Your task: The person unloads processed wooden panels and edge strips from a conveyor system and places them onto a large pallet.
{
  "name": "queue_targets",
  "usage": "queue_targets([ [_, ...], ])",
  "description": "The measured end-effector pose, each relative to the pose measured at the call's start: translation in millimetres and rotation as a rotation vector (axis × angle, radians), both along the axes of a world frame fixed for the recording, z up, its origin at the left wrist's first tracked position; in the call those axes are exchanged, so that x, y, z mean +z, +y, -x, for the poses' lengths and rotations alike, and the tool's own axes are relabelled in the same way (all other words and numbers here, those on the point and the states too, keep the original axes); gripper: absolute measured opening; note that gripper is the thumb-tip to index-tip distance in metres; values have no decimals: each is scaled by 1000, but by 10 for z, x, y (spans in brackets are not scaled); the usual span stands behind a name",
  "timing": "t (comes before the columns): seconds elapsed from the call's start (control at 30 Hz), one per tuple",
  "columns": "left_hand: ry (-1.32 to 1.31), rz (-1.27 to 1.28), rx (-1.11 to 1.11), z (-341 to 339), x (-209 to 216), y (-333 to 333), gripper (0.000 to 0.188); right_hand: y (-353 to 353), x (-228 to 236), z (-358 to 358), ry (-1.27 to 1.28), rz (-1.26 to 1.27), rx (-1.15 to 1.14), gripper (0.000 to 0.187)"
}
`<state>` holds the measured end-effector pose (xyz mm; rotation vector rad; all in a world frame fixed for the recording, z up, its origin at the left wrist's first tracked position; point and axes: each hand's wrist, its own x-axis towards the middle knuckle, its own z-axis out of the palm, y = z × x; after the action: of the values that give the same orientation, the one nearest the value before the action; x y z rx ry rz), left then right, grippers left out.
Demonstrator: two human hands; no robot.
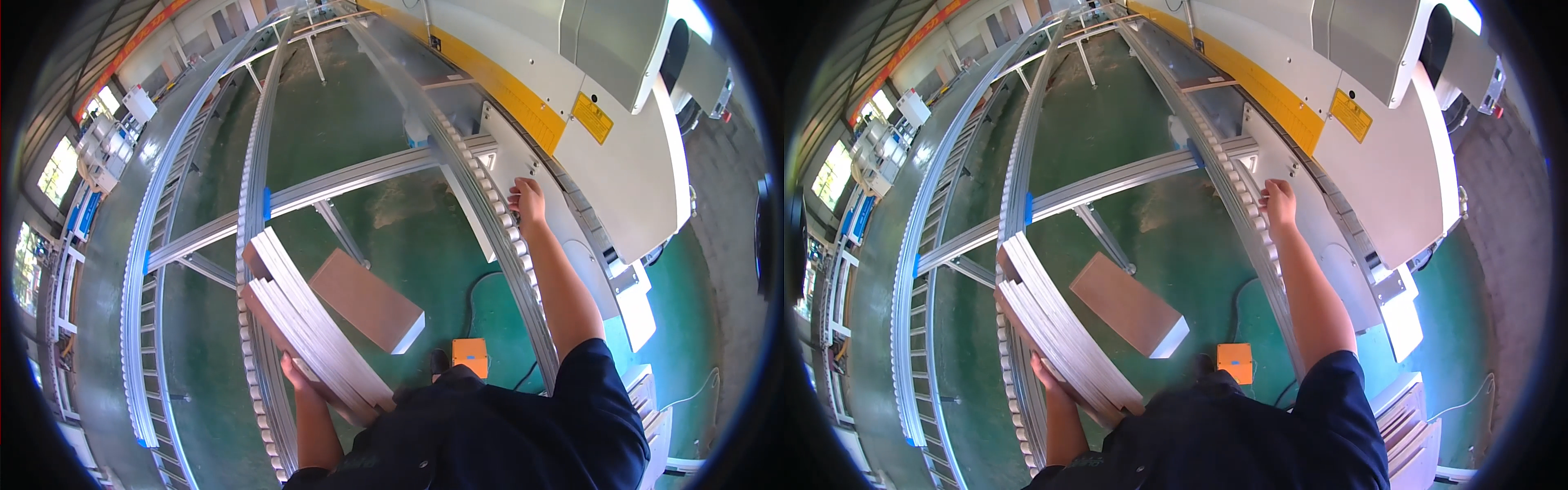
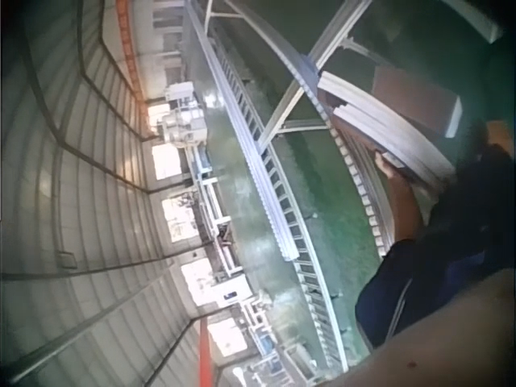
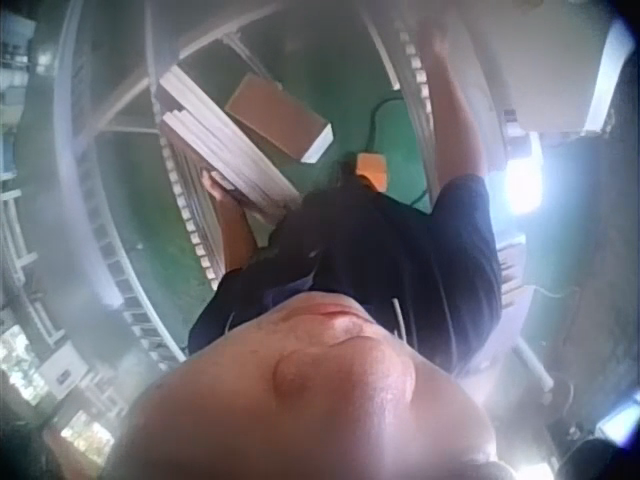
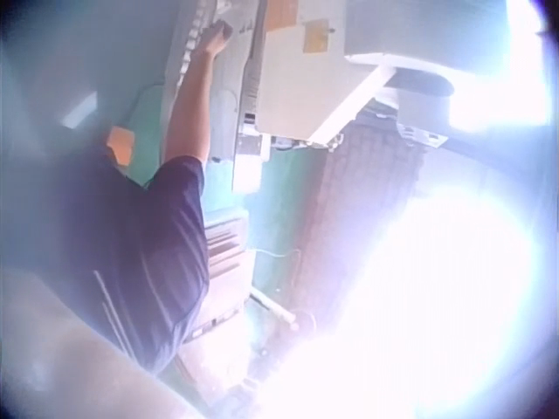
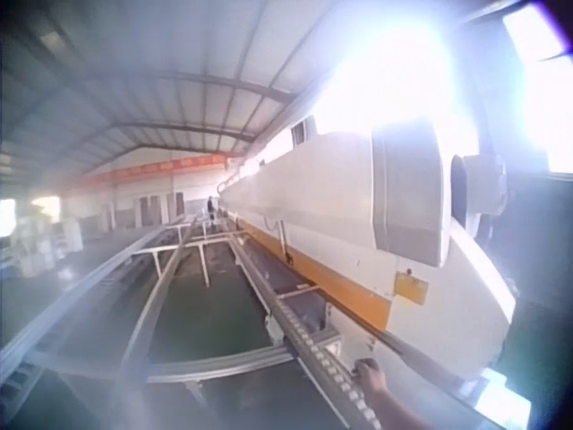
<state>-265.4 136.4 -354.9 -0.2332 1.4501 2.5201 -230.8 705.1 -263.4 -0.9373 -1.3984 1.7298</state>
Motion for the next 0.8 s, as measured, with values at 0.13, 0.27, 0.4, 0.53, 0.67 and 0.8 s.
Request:
queue_targets([
  [0.13, 59, -115, -17, 84, -158, 7, 78, 458, -205, 535, 4, 190, 17, 28],
  [0.27, 53, -126, 15, 52, -44, 189, 73, 838, -497, 1063, 25, 337, 19, 30],
  [0.4, 54, -193, -86, 100, 41, 300, 83, 1119, -653, 1547, 38, 331, -9, 30],
  [0.53, 36, -148, -98, 90, 128, 421, 82, 1473, -798, 1949, 3, 253, -57, 31],
  [0.67, -45, -152, -88, 131, 51, 413, 79, 1676, -813, 2225, 1, 329, -72, 37],
  [0.8, -126, -159, -47, 152, 53, 541, 74, 1787, -852, 2342, 102, 432, -109, 42],
])
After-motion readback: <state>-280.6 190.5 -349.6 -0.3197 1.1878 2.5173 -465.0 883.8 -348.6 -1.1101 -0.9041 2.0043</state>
